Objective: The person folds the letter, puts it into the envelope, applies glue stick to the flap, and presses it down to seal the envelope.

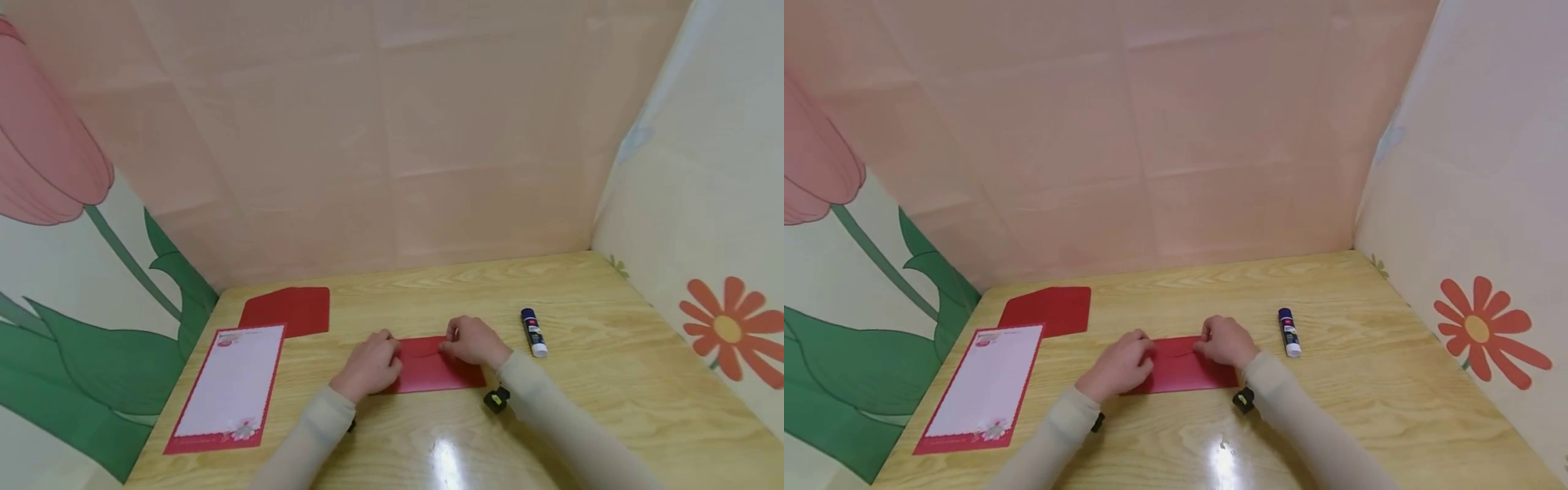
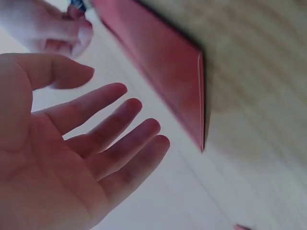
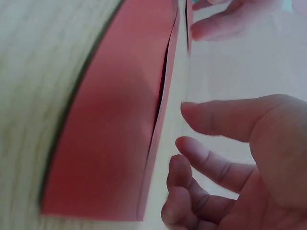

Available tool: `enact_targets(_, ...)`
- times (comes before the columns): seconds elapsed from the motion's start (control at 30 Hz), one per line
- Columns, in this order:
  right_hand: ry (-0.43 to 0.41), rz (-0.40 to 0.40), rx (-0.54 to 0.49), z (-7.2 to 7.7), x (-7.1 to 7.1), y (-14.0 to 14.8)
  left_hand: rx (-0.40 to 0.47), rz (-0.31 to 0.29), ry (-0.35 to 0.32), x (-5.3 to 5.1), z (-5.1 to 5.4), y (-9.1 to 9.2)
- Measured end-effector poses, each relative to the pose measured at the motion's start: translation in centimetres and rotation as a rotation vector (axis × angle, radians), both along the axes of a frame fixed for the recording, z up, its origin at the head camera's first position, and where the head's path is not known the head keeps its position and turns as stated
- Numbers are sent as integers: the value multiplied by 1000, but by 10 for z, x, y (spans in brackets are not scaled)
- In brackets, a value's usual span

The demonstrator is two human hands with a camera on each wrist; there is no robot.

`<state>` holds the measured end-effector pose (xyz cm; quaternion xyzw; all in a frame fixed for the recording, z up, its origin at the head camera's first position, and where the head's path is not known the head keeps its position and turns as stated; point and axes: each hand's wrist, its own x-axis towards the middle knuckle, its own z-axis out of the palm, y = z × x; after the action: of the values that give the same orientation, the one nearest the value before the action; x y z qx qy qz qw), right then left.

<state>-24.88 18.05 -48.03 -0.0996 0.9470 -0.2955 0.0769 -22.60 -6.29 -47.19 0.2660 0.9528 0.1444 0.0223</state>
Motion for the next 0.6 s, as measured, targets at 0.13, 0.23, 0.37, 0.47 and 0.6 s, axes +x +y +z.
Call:
enact_targets(0.13,15,41,47,6,13,-5,41,52,-24,2,9,-14)
enact_targets(0.23,20,70,88,11,25,-9,65,93,-65,4,12,-25)
enact_targets(0.37,41,126,115,12,41,-12,79,98,-115,6,12,-35)
enact_targets(0.47,58,160,124,10,49,-14,74,87,-142,8,10,-37)
enact_targets(0.6,74,158,153,8,54,-16,59,79,-153,10,8,-38)
